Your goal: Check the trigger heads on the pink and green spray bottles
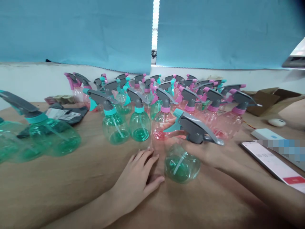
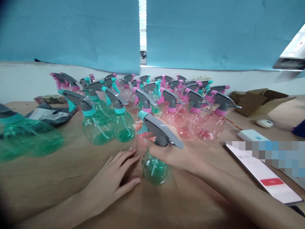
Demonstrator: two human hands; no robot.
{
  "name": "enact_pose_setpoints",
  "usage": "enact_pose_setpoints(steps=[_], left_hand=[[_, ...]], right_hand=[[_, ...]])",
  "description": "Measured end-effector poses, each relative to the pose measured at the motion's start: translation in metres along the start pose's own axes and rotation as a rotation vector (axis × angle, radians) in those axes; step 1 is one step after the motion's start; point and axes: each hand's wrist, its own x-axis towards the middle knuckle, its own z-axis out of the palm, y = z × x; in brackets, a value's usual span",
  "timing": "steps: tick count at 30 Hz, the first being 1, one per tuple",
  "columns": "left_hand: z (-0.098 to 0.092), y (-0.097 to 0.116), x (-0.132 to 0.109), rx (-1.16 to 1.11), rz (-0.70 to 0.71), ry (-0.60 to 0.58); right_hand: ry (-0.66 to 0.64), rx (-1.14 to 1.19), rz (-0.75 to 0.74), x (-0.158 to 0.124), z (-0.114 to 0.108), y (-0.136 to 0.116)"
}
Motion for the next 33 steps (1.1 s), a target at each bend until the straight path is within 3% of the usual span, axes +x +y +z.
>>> enact_pose_setpoints(steps=[8,23,33], left_hand=[[0.000,-0.001,0.001,0.005,0.004,0.005],[0.000,-0.001,0.000,0.007,0.010,0.013],[-0.002,0.001,0.001,0.022,0.014,0.003]], right_hand=[[0.017,-0.032,-0.013,0.000,0.004,0.009],[-0.013,0.023,-0.125,0.001,-0.001,-0.005],[0.012,-0.019,-0.058,0.000,-0.001,-0.002]])
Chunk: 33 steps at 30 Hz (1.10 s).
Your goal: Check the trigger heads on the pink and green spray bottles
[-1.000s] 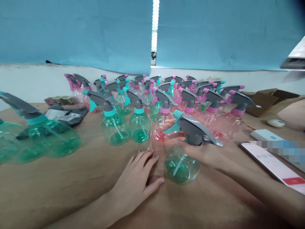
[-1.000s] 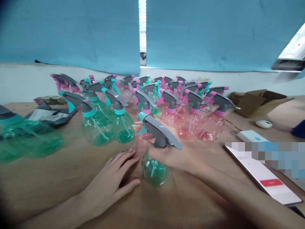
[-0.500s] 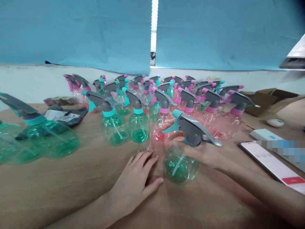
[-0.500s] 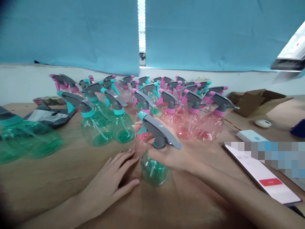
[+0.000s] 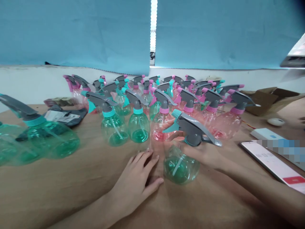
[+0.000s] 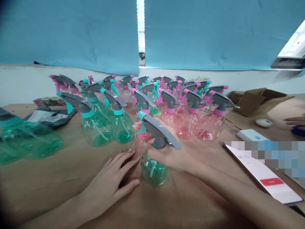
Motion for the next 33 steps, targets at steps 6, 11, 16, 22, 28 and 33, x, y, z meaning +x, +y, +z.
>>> enact_pose_setpoints(steps=[6,11,16,22,28,33], left_hand=[[-0.0001,-0.0005,-0.0009,-0.009,-0.003,0.000],[-0.0006,0.0002,-0.0009,-0.005,-0.003,-0.006],[-0.0001,-0.0003,-0.0002,-0.012,-0.011,-0.012],[0.0011,-0.0009,-0.0002,0.000,-0.005,-0.002],[0.0009,-0.0012,-0.0007,-0.006,-0.001,-0.006],[0.0011,-0.0007,-0.0006,-0.005,-0.005,0.001]], right_hand=[[-0.006,0.004,-0.002,-0.0006,0.0001,-0.0029],[0.002,0.026,0.016,0.0002,0.0012,-0.0042],[0.004,-0.006,0.010,-0.0016,0.0002,-0.0029],[0.010,0.004,0.010,-0.0017,0.0003,-0.0016],[-0.031,0.027,0.017,-0.0005,0.0008,-0.0013],[-0.023,0.037,0.035,-0.0005,0.0003,-0.0044]])
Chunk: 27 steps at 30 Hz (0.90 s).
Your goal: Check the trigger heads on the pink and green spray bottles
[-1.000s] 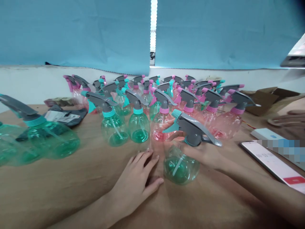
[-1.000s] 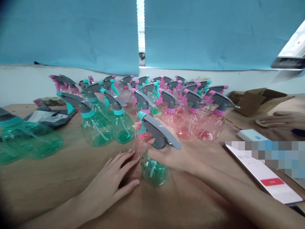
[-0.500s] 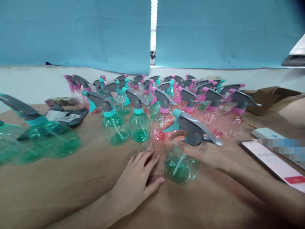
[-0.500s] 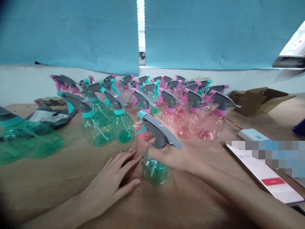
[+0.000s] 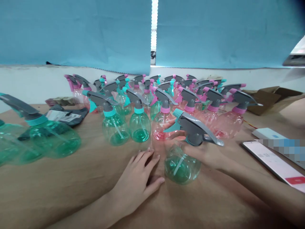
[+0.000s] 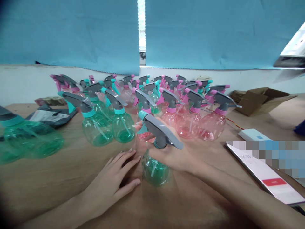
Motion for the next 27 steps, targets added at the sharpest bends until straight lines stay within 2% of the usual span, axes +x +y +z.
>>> enact_pose_setpoints(steps=[17,22,27], left_hand=[[0.001,0.000,0.000,-0.011,-0.003,0.001],[0.000,0.000,-0.001,0.000,0.004,-0.003],[-0.001,0.001,-0.001,0.013,-0.003,-0.019]], right_hand=[[-0.015,-0.041,0.016,-0.001,-0.002,0.002],[0.012,-0.130,0.072,-0.003,-0.006,-0.007],[-0.002,-0.107,0.040,-0.002,-0.007,-0.017]])
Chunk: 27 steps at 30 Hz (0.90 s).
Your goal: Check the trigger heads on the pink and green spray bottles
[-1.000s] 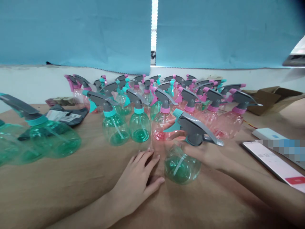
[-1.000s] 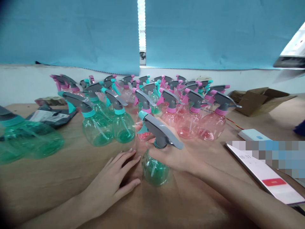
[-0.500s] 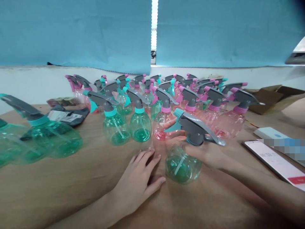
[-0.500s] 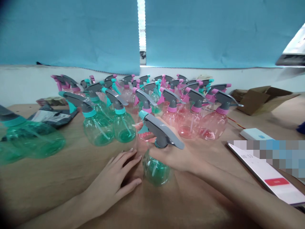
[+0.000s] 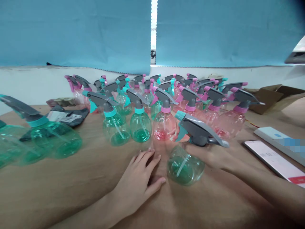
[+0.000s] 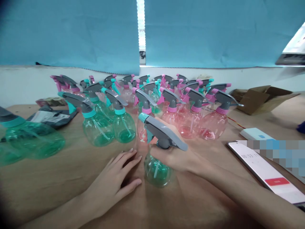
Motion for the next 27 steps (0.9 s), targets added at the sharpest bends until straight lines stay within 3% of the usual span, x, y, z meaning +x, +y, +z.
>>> enact_pose_setpoints(steps=[6,12,20,27], left_hand=[[-0.001,0.001,0.001,-0.007,0.002,-0.006],[0.001,-0.001,0.000,0.002,0.004,-0.002],[0.001,-0.001,0.000,0.001,0.010,0.009],[0.002,-0.002,0.000,0.004,0.015,0.014]], right_hand=[[-0.053,0.012,0.070,-0.004,0.000,0.010],[0.048,-0.013,0.021,-0.003,0.004,0.015],[-0.034,0.197,-0.067,0.000,0.008,0.019],[-0.034,0.128,-0.067,0.000,0.007,0.024]])
